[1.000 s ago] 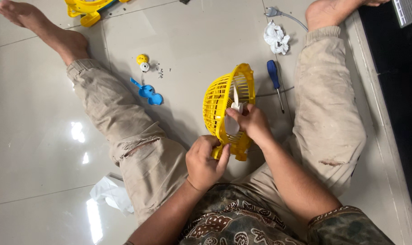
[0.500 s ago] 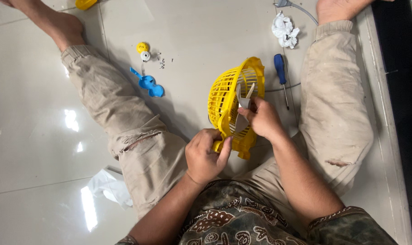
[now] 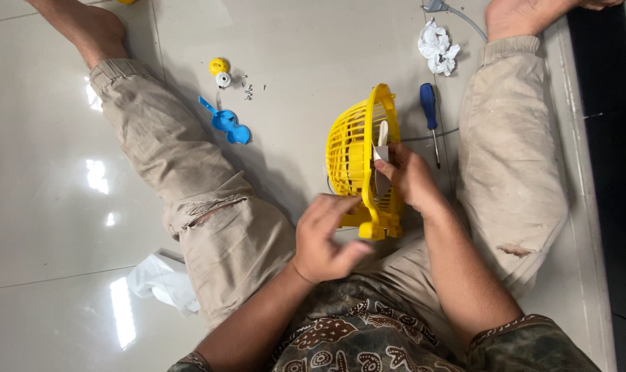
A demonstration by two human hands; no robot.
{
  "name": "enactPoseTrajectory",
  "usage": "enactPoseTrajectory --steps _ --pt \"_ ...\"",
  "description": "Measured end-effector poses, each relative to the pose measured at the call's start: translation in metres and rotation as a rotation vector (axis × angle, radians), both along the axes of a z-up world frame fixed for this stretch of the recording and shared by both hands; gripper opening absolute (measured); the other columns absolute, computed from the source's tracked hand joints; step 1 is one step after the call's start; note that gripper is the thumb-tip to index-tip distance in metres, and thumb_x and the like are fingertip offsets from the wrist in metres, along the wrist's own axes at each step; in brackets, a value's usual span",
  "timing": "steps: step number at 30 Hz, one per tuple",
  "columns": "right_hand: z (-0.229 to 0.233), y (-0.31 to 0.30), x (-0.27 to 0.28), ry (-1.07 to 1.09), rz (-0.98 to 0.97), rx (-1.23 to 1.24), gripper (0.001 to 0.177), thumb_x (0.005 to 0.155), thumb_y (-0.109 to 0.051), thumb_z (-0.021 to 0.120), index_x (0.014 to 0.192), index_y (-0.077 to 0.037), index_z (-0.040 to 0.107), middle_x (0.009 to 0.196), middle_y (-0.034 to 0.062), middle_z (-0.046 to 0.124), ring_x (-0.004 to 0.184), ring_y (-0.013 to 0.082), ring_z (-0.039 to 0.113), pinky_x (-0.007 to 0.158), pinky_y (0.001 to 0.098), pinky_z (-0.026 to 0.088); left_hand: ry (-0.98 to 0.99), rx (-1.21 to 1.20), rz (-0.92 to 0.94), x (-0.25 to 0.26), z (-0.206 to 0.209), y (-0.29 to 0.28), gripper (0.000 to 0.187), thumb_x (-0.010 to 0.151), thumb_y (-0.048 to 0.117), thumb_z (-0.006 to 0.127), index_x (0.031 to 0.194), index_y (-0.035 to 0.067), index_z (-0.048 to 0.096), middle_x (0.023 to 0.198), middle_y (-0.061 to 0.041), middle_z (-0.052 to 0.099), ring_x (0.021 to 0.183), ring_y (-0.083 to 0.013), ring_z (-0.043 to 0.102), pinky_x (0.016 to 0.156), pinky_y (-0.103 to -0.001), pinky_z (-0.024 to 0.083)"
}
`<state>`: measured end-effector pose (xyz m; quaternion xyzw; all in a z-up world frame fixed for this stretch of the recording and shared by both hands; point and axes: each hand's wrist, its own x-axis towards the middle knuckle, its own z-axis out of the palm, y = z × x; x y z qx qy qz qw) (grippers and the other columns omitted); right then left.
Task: The person sits on the floor and reassembles a small yellow electric fan. They place the white fan blade onto the motor shaft, align it, and then use a blue screwdriver to tighten the central screw, securing the blade in place.
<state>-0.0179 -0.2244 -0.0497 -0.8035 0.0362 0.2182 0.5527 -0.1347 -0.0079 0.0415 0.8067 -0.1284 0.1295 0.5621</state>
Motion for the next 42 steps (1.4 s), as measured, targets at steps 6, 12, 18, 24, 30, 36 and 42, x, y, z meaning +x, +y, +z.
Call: enactPoseTrajectory --steps 6,12,18,24,30,36,42 --pt "-0.002 -0.013 0.004 0.091 0.013 -0.043 0.031 0.098 -0.009 0.06 0.127 0.001 0.066 0.116 0.0111 0.075 0.104 0.0194 0.069 0.092 0.0319 0.053 0.75 -0.552 0.364 0.057 -0.079 -0.007 0.072 0.1 0.053 0.052 0.15 0.002 0.042 0.142 -0.014 0.052 0.125 -0.0275 0.051 0.103 -0.041 0.045" --pt "0.01 -0.008 -0.003 0.167 -0.052 0.047 0.028 0.1 -0.009 0.06 0.125 0.0 0.067 0.112 0.0097 0.075 0.098 0.0163 0.069 0.085 0.0291 0.055 1.218 -0.952 0.093 0.071 -0.121 -0.012 0.068 0.1 0.059 0.034 0.149 0.014 0.05 0.139 -0.007 0.061 0.115 -0.0263 0.06 0.09 -0.042 0.051" --pt "0.027 -0.012 -0.005 0.335 -0.16 0.338 0.028 0.101 -0.011 0.063 0.125 0.002 0.069 0.108 0.0106 0.073 0.092 0.018 0.068 0.078 0.0322 0.055 1.217 -0.981 0.05 0.062 -0.094 -0.003 0.066 0.101 0.056 0.038 0.15 0.013 0.05 0.137 -0.011 0.062 0.11 -0.0282 0.063 0.073 -0.042 0.057" --pt "0.045 0.002 0.002 0.357 -0.183 0.521 0.029 0.1 -0.012 0.064 0.126 0.001 0.069 0.108 0.0097 0.073 0.092 0.0175 0.068 0.078 0.032 0.055 0.936 -1.012 0.093 0.064 -0.078 0.006 0.065 0.099 0.049 0.048 0.155 0.015 0.041 0.147 -0.009 0.054 0.135 -0.0231 0.052 0.087 -0.042 0.061" --pt "0.055 0.012 0.004 0.369 -0.185 0.579 0.029 0.1 -0.013 0.065 0.126 0.001 0.069 0.108 0.0087 0.073 0.093 0.0171 0.068 0.078 0.0319 0.056 0.857 -1.051 0.099 0.061 -0.083 0.01 0.066 0.1 0.047 0.052 0.156 0.012 0.043 0.146 -0.012 0.055 0.136 -0.0235 0.052 0.087 -0.037 0.061" --pt "0.059 0.012 0.005 0.365 -0.189 0.599 0.03 0.099 -0.013 0.067 0.126 0.0 0.069 0.108 0.0078 0.073 0.093 0.0166 0.068 0.078 0.0317 0.056 0.859 -1.028 0.089 0.061 -0.083 0.008 0.066 0.1 0.048 0.052 0.156 0.013 0.042 0.149 -0.011 0.053 0.136 -0.0241 0.052 0.085 -0.038 0.06" --pt "0.061 0.01 0.005 0.365 -0.19 0.614 0.03 0.098 -0.014 0.068 0.126 -0.001 0.069 0.108 0.0068 0.073 0.093 0.0162 0.068 0.078 0.0316 0.057 0.817 -1.014 0.081 0.059 -0.085 0.005 0.066 0.101 0.046 0.053 0.157 0.012 0.042 0.152 -0.011 0.05 0.14 -0.022 0.048 0.085 -0.038 0.062"
